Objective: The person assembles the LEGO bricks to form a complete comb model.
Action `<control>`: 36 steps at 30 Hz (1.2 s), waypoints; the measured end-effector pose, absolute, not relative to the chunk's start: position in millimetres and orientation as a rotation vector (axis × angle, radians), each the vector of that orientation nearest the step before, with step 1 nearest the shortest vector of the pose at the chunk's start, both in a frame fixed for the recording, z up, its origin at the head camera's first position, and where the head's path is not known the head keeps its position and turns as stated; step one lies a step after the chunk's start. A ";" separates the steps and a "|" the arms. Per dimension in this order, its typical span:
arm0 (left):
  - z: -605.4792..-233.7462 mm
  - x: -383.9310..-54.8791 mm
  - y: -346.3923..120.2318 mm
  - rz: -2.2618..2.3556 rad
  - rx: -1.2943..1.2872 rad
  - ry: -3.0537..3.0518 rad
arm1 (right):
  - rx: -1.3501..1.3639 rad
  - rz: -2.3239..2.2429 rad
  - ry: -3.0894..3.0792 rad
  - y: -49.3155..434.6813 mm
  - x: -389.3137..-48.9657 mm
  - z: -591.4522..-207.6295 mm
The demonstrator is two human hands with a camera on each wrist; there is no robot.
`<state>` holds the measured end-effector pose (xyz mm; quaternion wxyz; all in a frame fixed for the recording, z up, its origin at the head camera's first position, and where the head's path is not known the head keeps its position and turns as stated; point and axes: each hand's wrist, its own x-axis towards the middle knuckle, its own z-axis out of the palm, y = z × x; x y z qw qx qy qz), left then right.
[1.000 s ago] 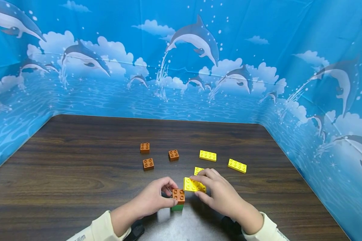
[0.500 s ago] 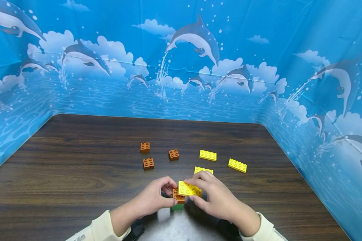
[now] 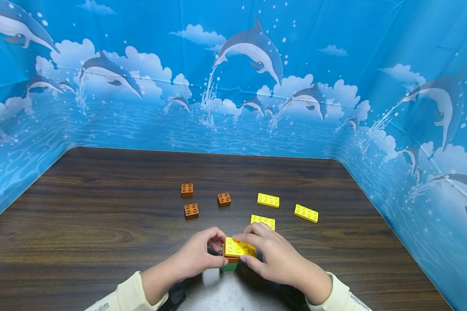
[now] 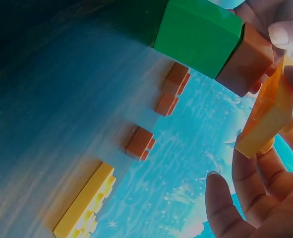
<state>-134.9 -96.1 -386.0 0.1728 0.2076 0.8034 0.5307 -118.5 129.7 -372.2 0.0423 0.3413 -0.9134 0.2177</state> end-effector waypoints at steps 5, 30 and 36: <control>-385.7 -134.4 -96.2 1.509 0.583 2.278 | 1.072 0.650 -2.806 129.1 -118.8 -371.4; -384.9 -132.0 -99.6 1.513 0.596 2.288 | 1.126 0.436 -2.846 121.6 -119.4 -358.0; -385.1 -131.8 -99.8 1.511 0.590 2.290 | 1.151 0.398 -2.811 120.2 -117.9 -355.8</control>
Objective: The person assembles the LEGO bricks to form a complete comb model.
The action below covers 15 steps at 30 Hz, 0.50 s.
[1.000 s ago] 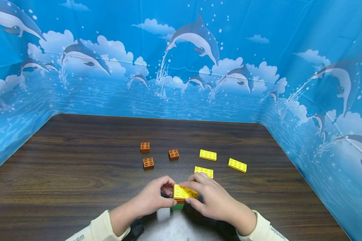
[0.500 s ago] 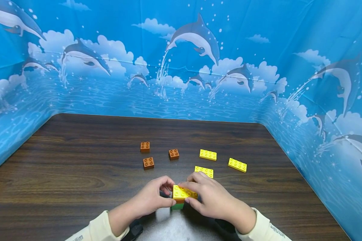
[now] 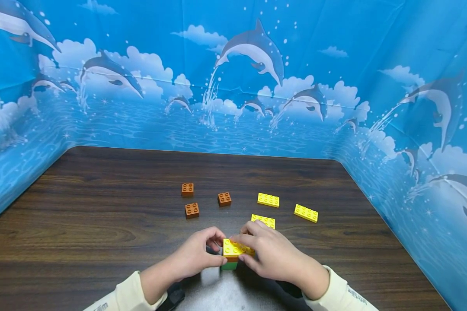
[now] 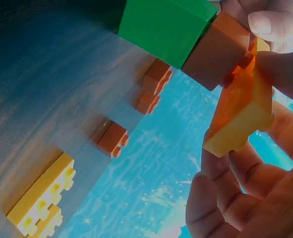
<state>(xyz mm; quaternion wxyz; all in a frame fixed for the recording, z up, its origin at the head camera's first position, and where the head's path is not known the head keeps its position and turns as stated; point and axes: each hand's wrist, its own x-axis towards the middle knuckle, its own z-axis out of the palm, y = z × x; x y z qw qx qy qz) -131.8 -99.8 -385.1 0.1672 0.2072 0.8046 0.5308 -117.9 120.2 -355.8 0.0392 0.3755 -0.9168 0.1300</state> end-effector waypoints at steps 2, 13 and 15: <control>-385.4 -131.8 -99.7 1.507 0.589 2.296 | 1.149 0.383 -2.815 119.7 -117.5 -355.2; -384.7 -129.8 -97.8 1.470 0.619 2.346 | 1.139 0.365 -2.820 118.4 -114.9 -353.5; -385.2 -129.7 -97.1 1.458 0.630 2.369 | 1.141 0.359 -2.811 118.2 -114.6 -353.3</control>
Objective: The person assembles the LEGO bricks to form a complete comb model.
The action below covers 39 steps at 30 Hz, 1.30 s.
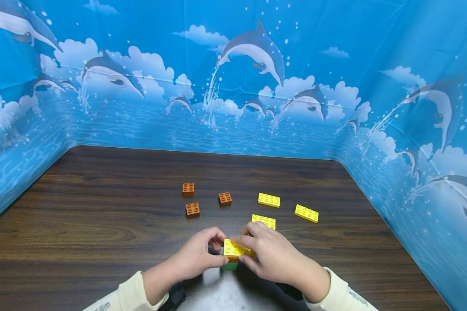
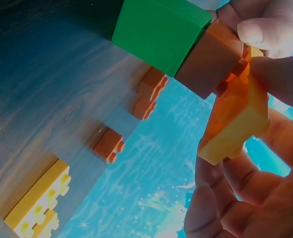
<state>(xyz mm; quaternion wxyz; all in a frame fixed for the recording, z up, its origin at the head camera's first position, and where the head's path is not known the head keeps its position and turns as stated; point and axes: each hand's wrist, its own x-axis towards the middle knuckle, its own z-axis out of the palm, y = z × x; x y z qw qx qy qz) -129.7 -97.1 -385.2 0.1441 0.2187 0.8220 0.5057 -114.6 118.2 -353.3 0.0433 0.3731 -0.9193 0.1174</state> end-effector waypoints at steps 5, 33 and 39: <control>-386.1 -129.2 -95.7 1.429 0.631 2.415 | 1.142 0.342 -2.796 118.2 -113.6 -354.4; -383.4 -127.9 -98.1 1.499 0.655 2.361 | 1.154 0.322 -2.776 118.1 -113.7 -355.2; -380.0 -127.3 -99.0 1.529 0.628 2.357 | 1.133 0.363 -2.810 118.8 -115.3 -356.6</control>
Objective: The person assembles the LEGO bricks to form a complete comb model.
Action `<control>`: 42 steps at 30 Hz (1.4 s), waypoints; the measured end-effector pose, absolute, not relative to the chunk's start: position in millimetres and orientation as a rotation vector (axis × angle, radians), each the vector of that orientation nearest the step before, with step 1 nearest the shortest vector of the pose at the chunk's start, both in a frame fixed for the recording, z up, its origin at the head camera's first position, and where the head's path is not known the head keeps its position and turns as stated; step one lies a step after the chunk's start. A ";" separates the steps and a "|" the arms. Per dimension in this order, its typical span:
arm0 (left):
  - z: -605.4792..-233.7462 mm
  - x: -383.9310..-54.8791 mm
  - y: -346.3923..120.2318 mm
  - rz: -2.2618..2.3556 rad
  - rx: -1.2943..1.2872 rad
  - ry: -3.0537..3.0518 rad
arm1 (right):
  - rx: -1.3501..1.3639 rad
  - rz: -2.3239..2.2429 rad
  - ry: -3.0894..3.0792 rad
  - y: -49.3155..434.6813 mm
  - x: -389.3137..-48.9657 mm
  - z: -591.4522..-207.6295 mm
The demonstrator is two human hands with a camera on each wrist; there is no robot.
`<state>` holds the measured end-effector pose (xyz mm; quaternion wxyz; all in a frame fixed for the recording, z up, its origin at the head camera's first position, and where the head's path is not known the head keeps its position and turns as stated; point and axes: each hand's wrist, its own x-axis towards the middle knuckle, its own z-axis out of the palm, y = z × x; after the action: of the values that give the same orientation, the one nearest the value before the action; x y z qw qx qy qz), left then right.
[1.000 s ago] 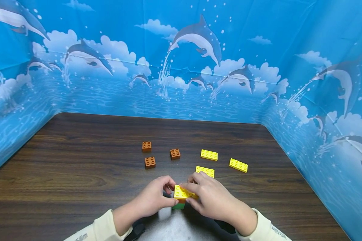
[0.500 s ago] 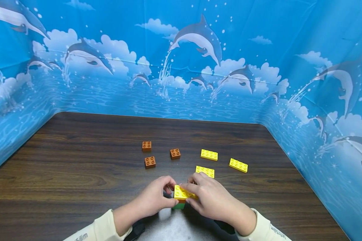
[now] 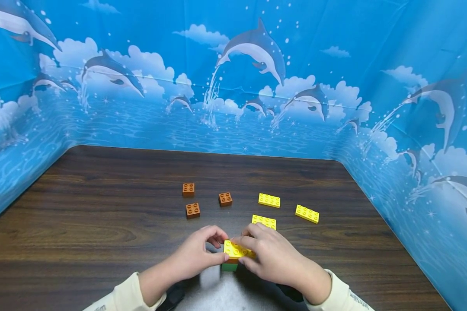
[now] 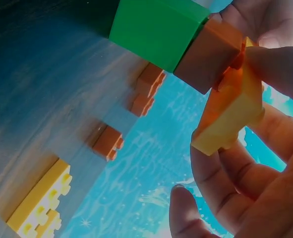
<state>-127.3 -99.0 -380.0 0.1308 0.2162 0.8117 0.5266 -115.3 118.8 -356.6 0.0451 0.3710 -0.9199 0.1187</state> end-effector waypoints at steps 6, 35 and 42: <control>-379.6 -126.5 -99.4 1.512 0.640 2.388 | 1.066 0.514 -2.873 123.4 -116.5 -360.5; -380.3 -130.2 -101.0 1.477 0.593 2.346 | 1.051 0.952 -2.932 133.2 -123.7 -367.0; -380.2 -131.5 -101.8 1.481 0.568 2.309 | 1.070 0.959 -2.928 133.2 -125.3 -367.7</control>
<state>-131.5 -101.8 -380.2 0.1691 0.1999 0.8123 0.5211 -125.3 133.2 -367.7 -0.0601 0.3275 -0.8961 0.2935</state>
